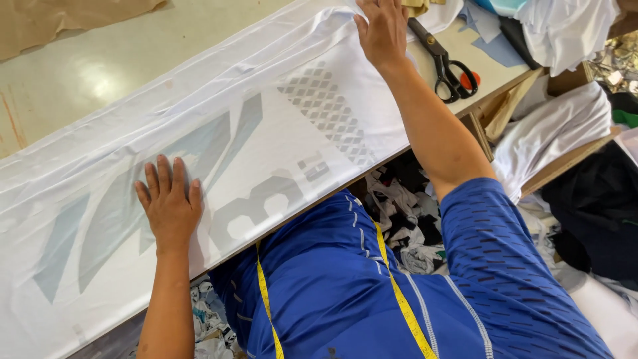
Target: The person lays a white patterned fabric flat on a table, places a brown paper pattern on top, and uses shears to cut the fabric along the pattern edge. The person then folds the cut fabric piece and places it aside.
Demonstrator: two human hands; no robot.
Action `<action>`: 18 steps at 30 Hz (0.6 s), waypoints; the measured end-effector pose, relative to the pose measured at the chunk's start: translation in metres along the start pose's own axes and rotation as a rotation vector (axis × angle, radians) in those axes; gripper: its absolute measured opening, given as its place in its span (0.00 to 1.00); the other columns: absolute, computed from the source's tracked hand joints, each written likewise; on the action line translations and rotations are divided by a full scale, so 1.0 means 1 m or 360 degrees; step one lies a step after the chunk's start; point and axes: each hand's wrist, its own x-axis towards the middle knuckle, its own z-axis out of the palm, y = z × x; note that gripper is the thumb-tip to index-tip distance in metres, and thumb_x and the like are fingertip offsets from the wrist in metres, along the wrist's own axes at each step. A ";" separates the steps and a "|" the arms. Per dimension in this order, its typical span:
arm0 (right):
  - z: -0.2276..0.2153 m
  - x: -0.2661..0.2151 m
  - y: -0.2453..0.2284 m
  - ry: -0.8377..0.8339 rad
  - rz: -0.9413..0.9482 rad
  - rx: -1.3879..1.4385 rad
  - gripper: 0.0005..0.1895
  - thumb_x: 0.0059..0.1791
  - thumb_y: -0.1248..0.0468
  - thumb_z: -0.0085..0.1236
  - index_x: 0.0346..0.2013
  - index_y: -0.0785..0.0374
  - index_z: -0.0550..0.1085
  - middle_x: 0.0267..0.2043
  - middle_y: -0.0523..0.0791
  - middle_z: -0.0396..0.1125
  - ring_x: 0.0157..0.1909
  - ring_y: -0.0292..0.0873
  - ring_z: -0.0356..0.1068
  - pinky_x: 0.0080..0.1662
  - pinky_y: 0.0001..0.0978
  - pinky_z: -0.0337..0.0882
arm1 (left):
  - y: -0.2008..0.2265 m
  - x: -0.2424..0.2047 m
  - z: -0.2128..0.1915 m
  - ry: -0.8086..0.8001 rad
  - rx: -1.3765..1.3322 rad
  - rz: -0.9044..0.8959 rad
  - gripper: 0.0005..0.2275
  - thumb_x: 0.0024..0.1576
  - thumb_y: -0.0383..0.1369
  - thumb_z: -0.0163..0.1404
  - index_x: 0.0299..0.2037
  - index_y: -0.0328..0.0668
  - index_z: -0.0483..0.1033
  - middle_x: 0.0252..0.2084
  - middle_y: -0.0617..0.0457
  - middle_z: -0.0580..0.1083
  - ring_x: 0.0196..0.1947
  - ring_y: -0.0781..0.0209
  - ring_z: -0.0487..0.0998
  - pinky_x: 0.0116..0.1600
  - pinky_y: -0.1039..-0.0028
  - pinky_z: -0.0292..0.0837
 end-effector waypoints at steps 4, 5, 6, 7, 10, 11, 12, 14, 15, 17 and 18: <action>0.012 -0.017 -0.020 -0.0292 0.0085 0.0498 0.19 0.59 0.59 0.54 0.61 0.64 0.78 0.53 0.57 0.78 0.52 0.63 0.76 0.50 0.54 0.73 | -0.004 0.012 -0.001 -0.0011 0.0007 -0.0031 0.23 0.73 0.43 0.44 0.73 0.39 0.72 0.77 0.37 0.65 0.77 0.32 0.60 0.73 0.35 0.49; 0.011 -0.024 -0.030 -0.0337 0.0025 0.0571 0.17 0.59 0.61 0.53 0.59 0.66 0.78 0.52 0.54 0.78 0.54 0.59 0.76 0.50 0.50 0.74 | -0.005 0.022 -0.002 0.0127 0.0100 0.0041 0.16 0.72 0.42 0.47 0.63 0.41 0.77 0.69 0.41 0.71 0.69 0.37 0.67 0.67 0.43 0.56; 0.012 -0.032 -0.042 -0.0395 -0.0043 0.0652 0.15 0.60 0.63 0.52 0.57 0.68 0.78 0.52 0.52 0.77 0.55 0.55 0.75 0.50 0.46 0.74 | -0.005 0.027 -0.005 0.0256 0.0199 0.0102 0.11 0.71 0.40 0.50 0.53 0.44 0.82 0.61 0.45 0.77 0.61 0.42 0.75 0.60 0.50 0.63; 0.014 -0.038 -0.048 -0.0409 -0.0059 0.0673 0.15 0.60 0.63 0.52 0.57 0.68 0.78 0.52 0.52 0.77 0.55 0.55 0.75 0.50 0.46 0.74 | -0.006 0.034 0.000 0.0247 0.0218 0.0080 0.11 0.71 0.40 0.50 0.53 0.44 0.82 0.61 0.45 0.77 0.61 0.42 0.75 0.60 0.50 0.63; 0.024 -0.045 -0.057 -0.0371 -0.0167 0.0642 0.13 0.60 0.66 0.55 0.58 0.69 0.77 0.44 0.50 0.72 0.48 0.54 0.70 0.44 0.45 0.72 | -0.012 0.062 0.012 0.0254 0.0086 0.0137 0.08 0.66 0.32 0.54 0.52 0.42 0.82 0.55 0.49 0.78 0.56 0.46 0.76 0.60 0.54 0.61; 0.031 -0.048 -0.055 -0.0288 -0.0211 0.0563 0.15 0.59 0.66 0.58 0.59 0.68 0.76 0.48 0.50 0.72 0.49 0.56 0.69 0.46 0.47 0.71 | -0.014 0.068 0.014 0.0162 0.0034 0.0117 0.09 0.67 0.32 0.52 0.54 0.43 0.80 0.58 0.48 0.76 0.58 0.44 0.73 0.61 0.53 0.62; 0.037 -0.049 -0.051 -0.0202 -0.0253 0.0480 0.17 0.58 0.65 0.61 0.61 0.67 0.76 0.52 0.50 0.71 0.50 0.57 0.68 0.48 0.49 0.71 | -0.015 0.077 0.018 0.0074 -0.0023 0.0101 0.10 0.68 0.31 0.49 0.56 0.43 0.79 0.60 0.47 0.73 0.60 0.42 0.70 0.61 0.52 0.62; 0.031 -0.046 -0.055 -0.0303 -0.0213 0.0442 0.21 0.58 0.63 0.60 0.65 0.67 0.72 0.61 0.51 0.69 0.60 0.57 0.65 0.54 0.52 0.68 | -0.025 0.087 0.018 -0.0038 0.0006 -0.0067 0.16 0.70 0.33 0.48 0.67 0.43 0.70 0.70 0.44 0.63 0.69 0.38 0.59 0.66 0.44 0.57; 0.027 -0.045 -0.057 -0.0403 -0.0160 0.0397 0.25 0.59 0.62 0.59 0.70 0.66 0.69 0.70 0.52 0.66 0.70 0.56 0.62 0.60 0.56 0.66 | -0.029 0.092 0.018 -0.0157 0.0028 -0.0222 0.25 0.71 0.35 0.47 0.78 0.43 0.61 0.80 0.42 0.54 0.78 0.34 0.48 0.71 0.36 0.52; 0.024 -0.044 -0.057 -0.0520 -0.0099 0.0374 0.28 0.60 0.59 0.55 0.73 0.66 0.64 0.75 0.52 0.59 0.75 0.57 0.53 0.66 0.56 0.57 | -0.024 0.090 0.011 -0.0181 0.0028 -0.0218 0.25 0.72 0.35 0.46 0.79 0.41 0.59 0.81 0.41 0.50 0.79 0.34 0.45 0.73 0.35 0.48; 0.023 -0.044 -0.057 -0.0646 -0.0038 0.0356 0.30 0.62 0.56 0.51 0.77 0.66 0.59 0.80 0.53 0.53 0.81 0.58 0.44 0.73 0.57 0.48 | -0.021 0.089 0.007 -0.0212 0.0030 -0.0219 0.25 0.73 0.35 0.44 0.80 0.38 0.57 0.82 0.41 0.46 0.80 0.34 0.41 0.75 0.34 0.44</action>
